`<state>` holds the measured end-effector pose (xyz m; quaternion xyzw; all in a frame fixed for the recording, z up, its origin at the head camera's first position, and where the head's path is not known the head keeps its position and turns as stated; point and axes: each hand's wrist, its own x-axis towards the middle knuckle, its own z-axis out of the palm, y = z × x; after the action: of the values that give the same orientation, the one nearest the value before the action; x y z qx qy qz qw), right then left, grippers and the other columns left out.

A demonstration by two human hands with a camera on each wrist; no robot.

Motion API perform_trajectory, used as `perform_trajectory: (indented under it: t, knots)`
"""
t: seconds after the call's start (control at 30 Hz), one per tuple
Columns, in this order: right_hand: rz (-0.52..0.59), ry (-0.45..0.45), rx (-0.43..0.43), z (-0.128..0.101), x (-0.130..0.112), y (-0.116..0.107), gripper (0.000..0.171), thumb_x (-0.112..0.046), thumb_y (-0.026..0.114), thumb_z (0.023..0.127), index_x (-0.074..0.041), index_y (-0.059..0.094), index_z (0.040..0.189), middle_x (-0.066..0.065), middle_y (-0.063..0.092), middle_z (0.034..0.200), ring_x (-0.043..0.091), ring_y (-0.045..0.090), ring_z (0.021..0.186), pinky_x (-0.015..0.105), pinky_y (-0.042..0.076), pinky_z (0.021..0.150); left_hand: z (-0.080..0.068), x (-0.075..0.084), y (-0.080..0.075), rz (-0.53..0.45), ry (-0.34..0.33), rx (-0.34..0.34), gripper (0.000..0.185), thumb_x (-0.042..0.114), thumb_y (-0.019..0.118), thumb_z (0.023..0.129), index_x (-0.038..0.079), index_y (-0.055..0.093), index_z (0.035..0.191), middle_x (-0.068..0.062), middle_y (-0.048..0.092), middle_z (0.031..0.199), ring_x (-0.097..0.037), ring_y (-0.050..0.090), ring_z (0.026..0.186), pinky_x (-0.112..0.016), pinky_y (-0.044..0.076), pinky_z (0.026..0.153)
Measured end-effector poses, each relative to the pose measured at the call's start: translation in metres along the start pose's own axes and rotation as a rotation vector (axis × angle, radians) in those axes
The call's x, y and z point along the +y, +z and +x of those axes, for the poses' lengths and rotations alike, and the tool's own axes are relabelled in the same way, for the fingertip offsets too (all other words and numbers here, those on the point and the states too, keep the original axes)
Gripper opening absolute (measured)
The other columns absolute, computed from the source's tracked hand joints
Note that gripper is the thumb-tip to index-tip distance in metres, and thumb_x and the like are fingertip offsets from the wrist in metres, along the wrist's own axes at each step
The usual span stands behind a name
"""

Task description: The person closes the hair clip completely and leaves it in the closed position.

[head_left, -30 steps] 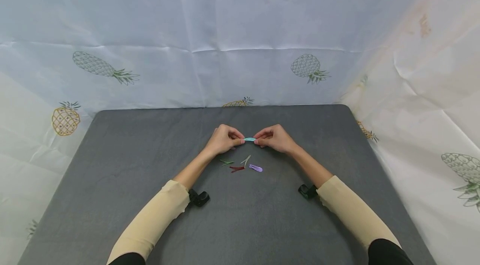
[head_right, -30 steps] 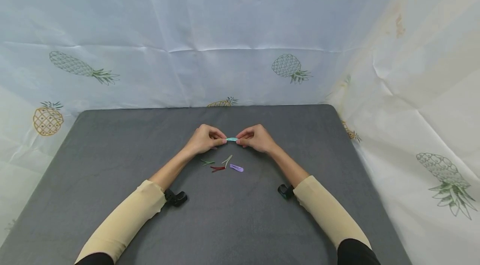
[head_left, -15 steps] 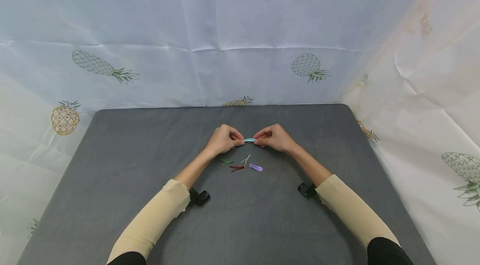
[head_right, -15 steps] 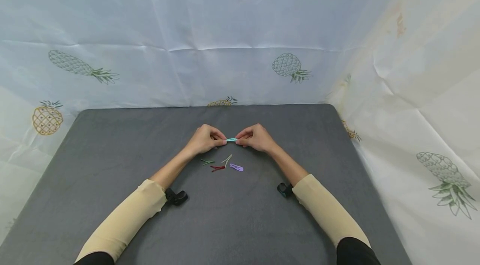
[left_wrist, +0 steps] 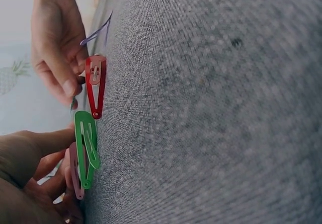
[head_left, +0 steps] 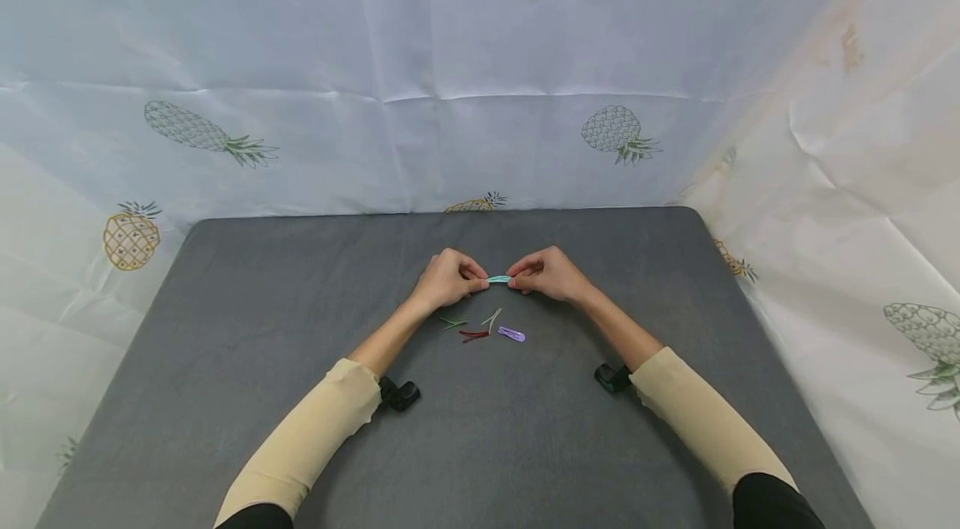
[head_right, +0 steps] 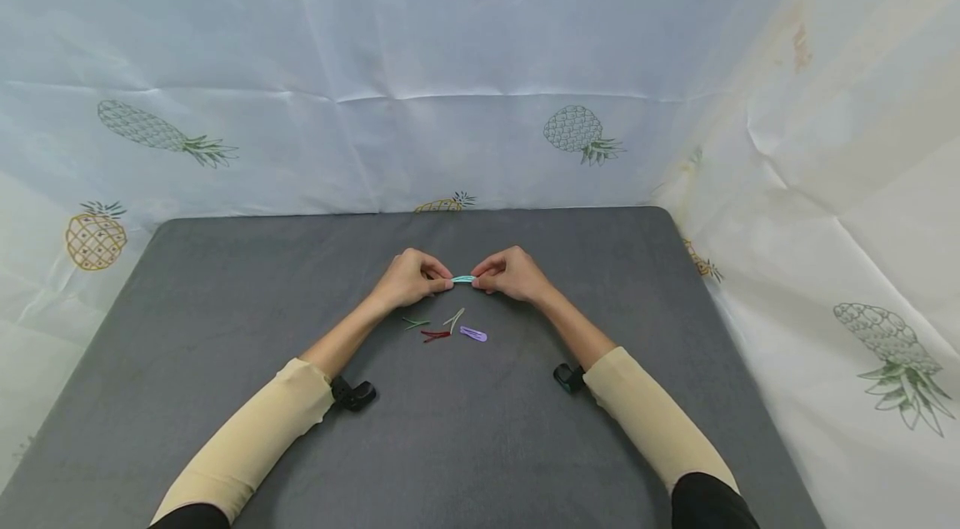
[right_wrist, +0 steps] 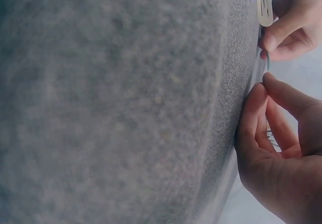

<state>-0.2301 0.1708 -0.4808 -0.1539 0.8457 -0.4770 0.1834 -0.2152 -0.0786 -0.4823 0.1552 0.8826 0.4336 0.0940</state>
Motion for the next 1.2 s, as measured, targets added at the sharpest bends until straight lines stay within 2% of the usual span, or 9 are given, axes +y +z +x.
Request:
perform_trajectory:
  t: [0.47, 0.9, 1.2]
  knots:
    - [-0.012, -0.009, 0.003, -0.0014, 0.0009, 0.0023, 0.021, -0.012, 0.079, 0.1, 0.003, 0.082, 0.115, 0.021, 0.083, 0.104, 0.013, 0.077, 0.081, 0.029, 0.064, 0.076, -0.0026, 0.0007, -0.0009, -0.005, -0.008, -0.012, 0.01, 0.014, 0.082, 0.097, 0.006, 0.086, 0.102, -0.011, 0.084, 0.093, -0.013, 0.073, 0.068, -0.021, 0.051, 0.061]
    - [0.005, -0.012, 0.021, -0.0054, -0.0016, 0.0025, 0.022, -0.012, 0.079, 0.1, 0.003, 0.082, 0.115, 0.023, 0.082, 0.105, 0.021, 0.079, 0.085, 0.03, 0.065, 0.077, -0.0041, 0.0022, -0.0017, -0.032, -0.014, -0.012, 0.01, 0.015, 0.082, 0.098, 0.006, 0.086, 0.102, -0.011, 0.084, 0.093, -0.011, 0.071, 0.068, -0.021, 0.051, 0.062]
    - [0.0, -0.03, 0.026, -0.0061, -0.0021, 0.0038, 0.021, -0.014, 0.08, 0.1, 0.001, 0.083, 0.114, 0.019, 0.082, 0.1, 0.01, 0.075, 0.078, 0.027, 0.063, 0.074, -0.0063, 0.0038, -0.0025, -0.027, -0.002, -0.02, 0.011, 0.017, 0.082, 0.098, 0.008, 0.086, 0.102, -0.01, 0.084, 0.094, -0.006, 0.067, 0.07, -0.022, 0.05, 0.066]
